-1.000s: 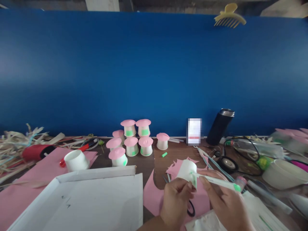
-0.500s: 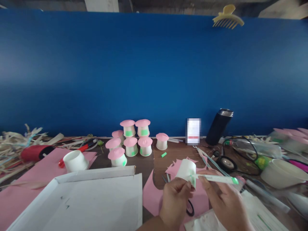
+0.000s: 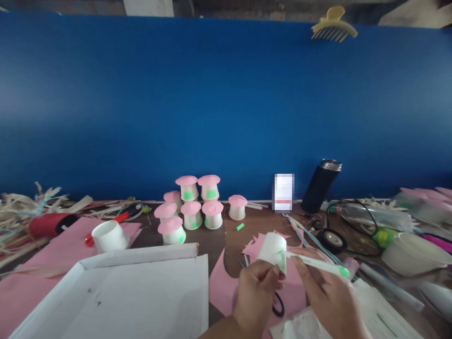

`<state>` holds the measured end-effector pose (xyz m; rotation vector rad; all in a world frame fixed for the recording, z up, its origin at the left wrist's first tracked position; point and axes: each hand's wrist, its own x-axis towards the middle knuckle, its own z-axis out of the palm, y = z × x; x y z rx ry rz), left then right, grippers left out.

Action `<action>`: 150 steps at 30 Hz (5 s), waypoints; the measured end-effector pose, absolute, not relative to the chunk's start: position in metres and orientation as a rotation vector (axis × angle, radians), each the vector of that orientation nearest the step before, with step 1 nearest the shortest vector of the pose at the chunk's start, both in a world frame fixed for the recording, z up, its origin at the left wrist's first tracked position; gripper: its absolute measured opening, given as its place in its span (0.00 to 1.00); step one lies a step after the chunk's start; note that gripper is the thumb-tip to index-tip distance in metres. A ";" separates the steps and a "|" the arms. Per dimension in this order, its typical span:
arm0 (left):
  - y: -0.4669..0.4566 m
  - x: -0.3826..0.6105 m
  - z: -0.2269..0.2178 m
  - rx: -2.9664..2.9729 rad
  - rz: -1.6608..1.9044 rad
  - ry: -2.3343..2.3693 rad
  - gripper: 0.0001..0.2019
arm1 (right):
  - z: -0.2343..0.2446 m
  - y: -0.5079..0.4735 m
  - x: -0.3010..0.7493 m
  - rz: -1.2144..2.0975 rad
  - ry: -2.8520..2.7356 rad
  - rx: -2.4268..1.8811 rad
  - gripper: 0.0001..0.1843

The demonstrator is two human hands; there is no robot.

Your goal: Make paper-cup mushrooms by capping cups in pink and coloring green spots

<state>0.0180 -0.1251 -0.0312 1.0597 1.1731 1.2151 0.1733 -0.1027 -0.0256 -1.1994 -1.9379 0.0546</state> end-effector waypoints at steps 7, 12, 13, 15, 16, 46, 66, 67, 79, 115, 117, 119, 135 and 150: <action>-0.126 0.017 -0.028 1.082 1.212 1.186 0.16 | -0.025 -0.105 0.174 0.081 -1.930 -1.209 0.12; -0.125 0.016 -0.030 1.084 1.202 1.206 0.17 | -0.024 -0.105 0.172 0.028 -1.904 -1.210 0.12; -0.125 0.016 -0.030 1.075 1.198 1.206 0.16 | -0.024 -0.105 0.172 0.022 -1.904 -1.216 0.12; -0.126 0.017 -0.029 1.061 1.200 1.192 0.16 | -0.024 -0.104 0.172 0.004 -1.900 -1.233 0.13; -0.126 0.017 -0.029 1.056 1.204 1.183 0.15 | -0.025 -0.103 0.172 0.001 -1.900 -1.234 0.13; -0.126 0.016 -0.032 1.099 1.207 1.214 0.17 | -0.021 -0.104 0.172 0.004 -1.885 -1.256 0.14; -0.123 0.018 -0.030 1.025 1.250 1.144 0.15 | -0.022 -0.106 0.171 0.055 -1.915 -1.197 0.12; -0.123 0.018 -0.030 1.023 1.245 1.149 0.15 | -0.022 -0.106 0.170 0.059 -1.908 -1.190 0.12; -0.125 0.018 -0.030 1.072 1.241 1.163 0.15 | -0.027 -0.104 0.173 0.058 -1.906 -1.148 0.11; -0.125 0.019 -0.032 1.117 1.222 1.212 0.13 | -0.025 -0.104 0.172 0.026 -1.920 -1.188 0.13; -0.125 0.019 -0.031 1.138 1.237 1.203 0.13 | -0.025 -0.104 0.173 0.053 -1.927 -1.212 0.13; -0.126 0.019 -0.030 1.163 1.260 1.189 0.13 | -0.026 -0.104 0.174 0.069 -1.926 -1.247 0.14; -0.126 0.018 -0.032 1.162 1.275 1.193 0.14 | -0.026 -0.108 0.173 0.110 -1.853 -1.267 0.14; -0.127 0.017 -0.031 1.116 1.254 1.203 0.14 | -0.023 -0.106 0.174 0.063 -1.914 -1.240 0.12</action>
